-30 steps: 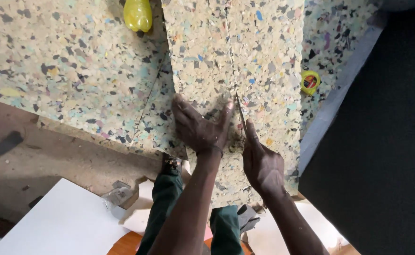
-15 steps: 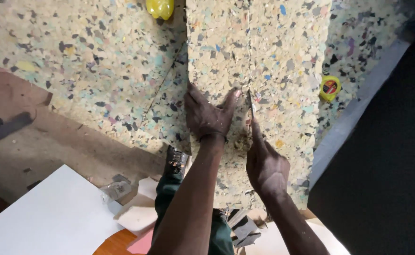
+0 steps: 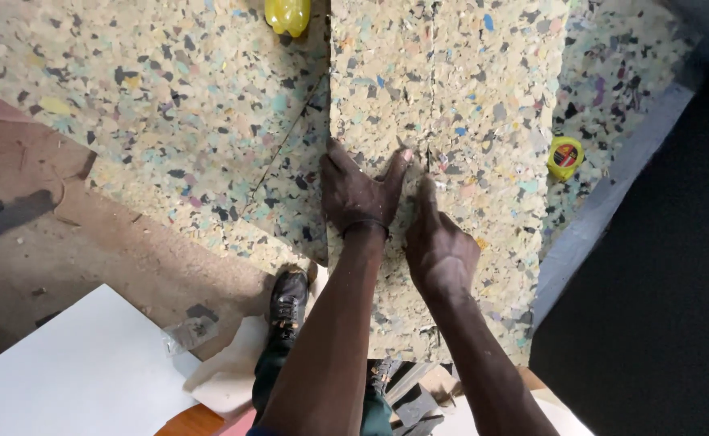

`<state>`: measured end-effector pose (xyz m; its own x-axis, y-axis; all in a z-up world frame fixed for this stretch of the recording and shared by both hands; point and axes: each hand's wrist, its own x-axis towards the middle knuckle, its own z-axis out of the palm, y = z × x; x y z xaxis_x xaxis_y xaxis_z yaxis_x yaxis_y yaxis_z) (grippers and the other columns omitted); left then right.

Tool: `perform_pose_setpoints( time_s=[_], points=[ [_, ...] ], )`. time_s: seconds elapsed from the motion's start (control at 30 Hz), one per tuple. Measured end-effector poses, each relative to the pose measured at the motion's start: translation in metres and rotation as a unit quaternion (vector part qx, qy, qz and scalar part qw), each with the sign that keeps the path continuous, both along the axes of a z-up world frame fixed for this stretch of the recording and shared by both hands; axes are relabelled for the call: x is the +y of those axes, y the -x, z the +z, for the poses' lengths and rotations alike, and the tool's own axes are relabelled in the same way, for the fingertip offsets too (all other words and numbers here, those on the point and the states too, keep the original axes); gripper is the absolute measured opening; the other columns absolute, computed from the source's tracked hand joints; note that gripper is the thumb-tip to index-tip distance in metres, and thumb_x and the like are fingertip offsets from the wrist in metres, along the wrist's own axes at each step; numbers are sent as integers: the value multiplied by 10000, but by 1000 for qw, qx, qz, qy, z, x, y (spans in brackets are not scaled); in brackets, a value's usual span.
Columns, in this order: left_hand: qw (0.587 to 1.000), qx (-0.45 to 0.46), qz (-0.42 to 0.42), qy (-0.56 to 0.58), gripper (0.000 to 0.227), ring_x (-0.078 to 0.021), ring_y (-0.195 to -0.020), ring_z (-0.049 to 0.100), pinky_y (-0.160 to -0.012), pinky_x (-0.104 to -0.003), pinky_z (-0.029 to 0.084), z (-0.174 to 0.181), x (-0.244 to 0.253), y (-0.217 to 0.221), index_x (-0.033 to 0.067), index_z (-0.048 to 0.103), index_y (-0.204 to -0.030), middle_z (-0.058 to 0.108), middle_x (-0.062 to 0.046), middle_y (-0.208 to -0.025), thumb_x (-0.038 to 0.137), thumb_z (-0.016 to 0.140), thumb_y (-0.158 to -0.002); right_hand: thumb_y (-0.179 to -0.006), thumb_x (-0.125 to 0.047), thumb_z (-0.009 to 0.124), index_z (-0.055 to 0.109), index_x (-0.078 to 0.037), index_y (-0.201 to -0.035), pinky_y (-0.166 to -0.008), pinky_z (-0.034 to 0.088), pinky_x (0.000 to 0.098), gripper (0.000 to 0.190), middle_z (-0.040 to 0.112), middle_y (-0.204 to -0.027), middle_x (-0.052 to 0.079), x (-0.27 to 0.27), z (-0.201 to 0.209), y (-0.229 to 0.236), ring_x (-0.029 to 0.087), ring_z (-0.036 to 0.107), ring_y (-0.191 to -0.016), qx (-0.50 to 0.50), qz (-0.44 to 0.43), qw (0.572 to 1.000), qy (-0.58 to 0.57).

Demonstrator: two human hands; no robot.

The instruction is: Measuring and marking foam sheets for upholstery using a tape measure and ruler

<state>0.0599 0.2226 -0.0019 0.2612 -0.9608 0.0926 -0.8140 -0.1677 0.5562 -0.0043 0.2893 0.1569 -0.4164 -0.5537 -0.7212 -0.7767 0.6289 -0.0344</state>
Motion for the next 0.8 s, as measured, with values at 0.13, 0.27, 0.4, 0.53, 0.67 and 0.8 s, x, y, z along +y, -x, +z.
perform_pose_setpoints(
  time_s=[0.13, 0.27, 0.4, 0.53, 0.67, 0.8],
  points=[
    [1000, -8, -7, 13, 1251, -517, -1102, 782, -826, -610, 677, 5, 0, -5, 22, 535, -1579, 668, -230, -1209, 925, 801, -754, -1189, -270, 434, 221, -365, -1881, -754, 649, 426, 731, 861, -1015, 21, 42, -23, 1, 221, 776, -703, -3, -10, 1000, -4],
    [1000, -2, -16, 14, 1240, -507, -1059, 782, -784, -611, 666, 6, 5, 0, 14, 545, -1557, 654, -207, -1172, 898, 828, -735, -1120, -181, 455, 137, -460, -1903, -697, 656, 362, 890, 829, -979, -39, 89, -14, -5, 150, 733, -639, 56, 27, 998, -30],
    [999, -19, -6, 41, 1252, -471, -1040, 794, -766, -566, 678, -5, 3, 0, 18, 554, -1560, 639, -195, -1150, 955, 771, -759, -1137, -169, 481, 306, -351, -1874, -570, 638, 444, 778, 784, -814, 45, 51, -42, 10, 236, 704, -527, 76, 58, 973, 210],
    [1000, 5, -11, 2, 1246, -495, -1088, 761, -819, -607, 652, -5, 6, -6, 14, 532, -1561, 626, -198, -1182, 957, 746, -775, -1139, -169, 507, 242, -357, -1891, -695, 681, 424, 820, 851, -911, 7, 64, -41, -5, 218, 784, -672, 49, 59, 996, 54],
    [999, 14, -23, -26, 1234, -499, -1107, 752, -821, -624, 638, 13, 5, -2, 14, 508, -1574, 630, -190, -1196, 941, 748, -794, -1074, -155, 569, 300, -366, -1880, -685, 704, 402, 876, 852, -866, -15, 122, -31, -6, 198, 783, -630, 61, 33, 994, 82],
    [999, 18, -27, -15, 1244, -498, -1127, 752, -837, -629, 642, -7, -2, -1, 2, 526, -1555, 630, -208, -1198, 967, 724, -794, -1052, -157, 620, 368, -375, -1827, -615, 696, 608, 844, 838, -877, 106, 60, -35, 1, 374, 826, -671, 98, 69, 967, 224]
  ],
)
